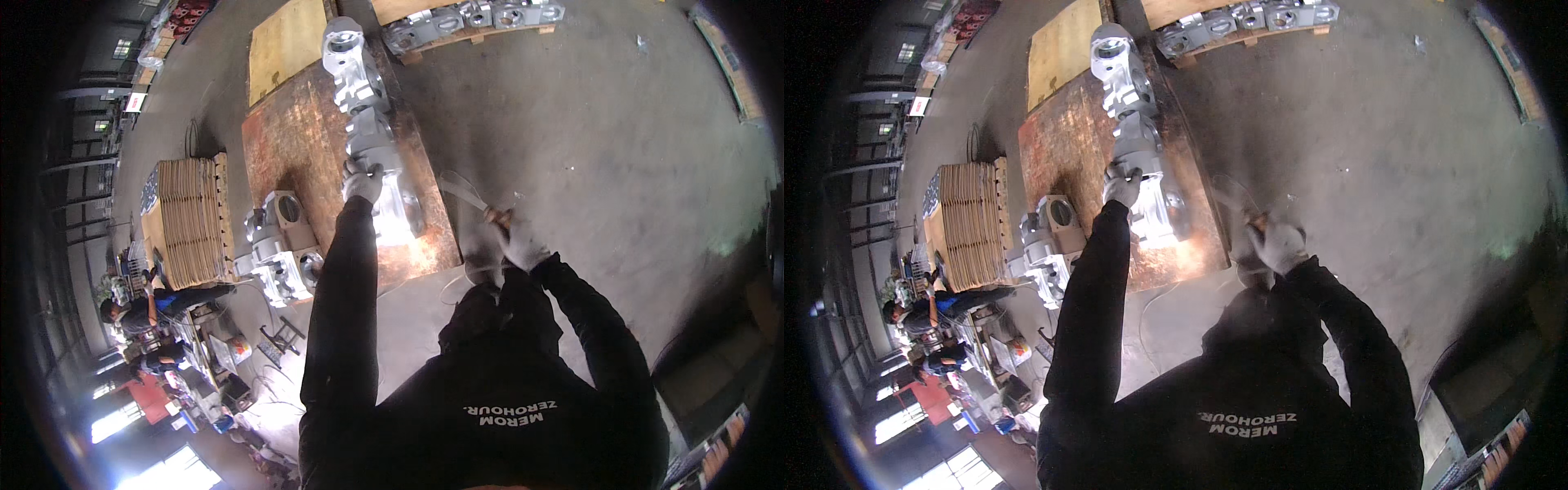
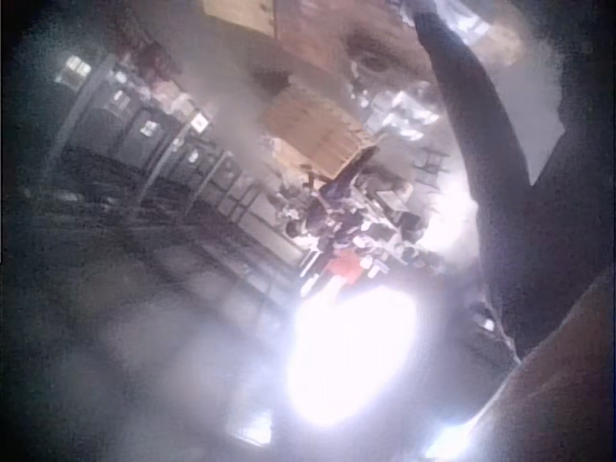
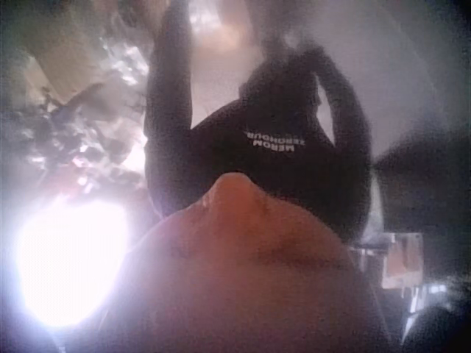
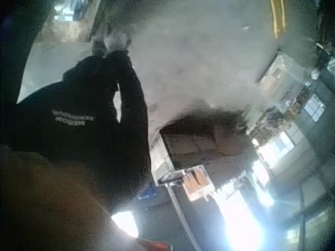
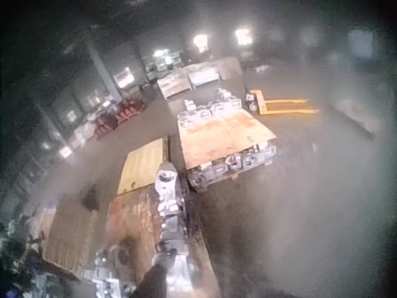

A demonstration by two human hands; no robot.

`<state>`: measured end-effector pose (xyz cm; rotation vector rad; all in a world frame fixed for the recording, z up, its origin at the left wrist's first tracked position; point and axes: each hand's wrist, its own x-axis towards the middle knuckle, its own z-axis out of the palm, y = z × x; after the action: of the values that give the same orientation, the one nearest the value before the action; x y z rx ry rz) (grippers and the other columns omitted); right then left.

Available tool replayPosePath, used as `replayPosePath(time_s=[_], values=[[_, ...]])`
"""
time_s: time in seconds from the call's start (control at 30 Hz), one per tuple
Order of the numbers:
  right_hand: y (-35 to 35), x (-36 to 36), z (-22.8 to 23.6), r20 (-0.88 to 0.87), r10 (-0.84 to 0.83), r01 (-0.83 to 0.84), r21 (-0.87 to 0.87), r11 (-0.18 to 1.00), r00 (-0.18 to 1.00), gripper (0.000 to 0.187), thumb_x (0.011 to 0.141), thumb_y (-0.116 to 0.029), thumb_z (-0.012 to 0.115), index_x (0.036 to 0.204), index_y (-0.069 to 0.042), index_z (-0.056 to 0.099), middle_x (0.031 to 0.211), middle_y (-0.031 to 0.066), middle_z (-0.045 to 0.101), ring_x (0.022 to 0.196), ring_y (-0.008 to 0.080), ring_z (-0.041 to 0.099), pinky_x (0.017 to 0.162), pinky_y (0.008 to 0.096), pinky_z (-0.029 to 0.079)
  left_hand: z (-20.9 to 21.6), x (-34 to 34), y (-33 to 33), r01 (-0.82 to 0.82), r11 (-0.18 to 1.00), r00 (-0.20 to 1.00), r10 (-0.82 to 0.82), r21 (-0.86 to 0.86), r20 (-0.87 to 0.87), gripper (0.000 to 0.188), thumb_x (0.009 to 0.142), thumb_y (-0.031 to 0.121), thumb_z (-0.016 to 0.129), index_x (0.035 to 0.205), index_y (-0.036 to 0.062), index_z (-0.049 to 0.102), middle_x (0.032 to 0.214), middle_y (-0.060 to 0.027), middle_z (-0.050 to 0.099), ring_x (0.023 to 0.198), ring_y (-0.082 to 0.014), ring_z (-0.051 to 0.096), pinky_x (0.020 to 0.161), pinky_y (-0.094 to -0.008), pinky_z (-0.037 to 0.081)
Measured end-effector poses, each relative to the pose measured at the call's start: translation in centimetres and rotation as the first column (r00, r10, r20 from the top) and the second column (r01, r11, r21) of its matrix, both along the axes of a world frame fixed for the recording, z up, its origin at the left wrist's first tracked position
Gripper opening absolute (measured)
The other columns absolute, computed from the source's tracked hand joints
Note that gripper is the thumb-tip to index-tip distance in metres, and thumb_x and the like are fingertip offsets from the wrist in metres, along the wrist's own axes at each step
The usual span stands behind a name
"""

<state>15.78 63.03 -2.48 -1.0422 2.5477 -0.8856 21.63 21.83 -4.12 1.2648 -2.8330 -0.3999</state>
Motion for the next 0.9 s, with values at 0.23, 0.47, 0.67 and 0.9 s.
replayPosePath(time_s=[0.23,0.47,0.67,0.9], values=[[4.4,0.4,-2.0,0.714,0.02,0.022,-0.049,0.999,0.7,0.033,0.097,-0.033,0.05,0.104,-0.002,0.061,0.093,0.0164,0.068,0.082,0.0306,0.066,0.066,0.0425,0.052,-0.9,-1.9,-1.3,-0.018,0.965,0.99,-0.02,0.262,0.141,0.1,0.085,0.059,0.056,0.142,-0.0101,0.01,0.137,-0.0332,0.039,0.126,-0.0419,0.044,0.102,-0.0412,0.04],[2.8,2.8,-2.2,0.989,-0.069,0.277,0.03,0.96,0.129,0.028,0.099,-0.034,0.049,0.087,-0.01,0.057,0.063,-0.0031,0.048,0.038,0.0084,0.042,0.035,0.0251,0.031,-2.1,-1.9,-3.0,0.014,0.952,0.975,-0.081,0.307,0.207,0.098,0.087,0.058,0.053,0.142,-0.0113,0.01,0.141,-0.0344,0.033,0.133,-0.0417,0.036,0.109,-0.0378,0.034],[0.5,4.8,-3.7,0.983,-0.148,0.257,0.116,0.959,0.106,0.032,0.099,-0.037,0.048,0.084,-0.009,0.054,0.055,-0.0027,0.044,0.039,0.0092,0.042,0.036,0.0258,0.033,-1.2,-2.8,-1.9,0.016,0.945,0.996,-0.043,0.327,0.077,0.095,0.085,0.052,0.06,0.137,-0.0103,0.011,0.138,-0.0328,0.037,0.13,-0.0423,0.038,0.107,-0.0405,0.035],[0.3,3.8,-2.0,0.989,-0.123,0.227,0.102,0.969,0.08,0.034,0.097,-0.042,0.052,0.083,-0.012,0.051,0.054,-0.0021,0.044,0.038,0.0098,0.042,0.034,0.0274,0.032,-1.1,-3.1,-2.9,0.076,0.953,0.974,-0.134,0.294,0.184,0.094,0.087,0.057,0.055,0.139,-0.0135,0.02,0.141,-0.0317,0.036,0.131,-0.0392,0.038,0.108,-0.0402,0.034]])
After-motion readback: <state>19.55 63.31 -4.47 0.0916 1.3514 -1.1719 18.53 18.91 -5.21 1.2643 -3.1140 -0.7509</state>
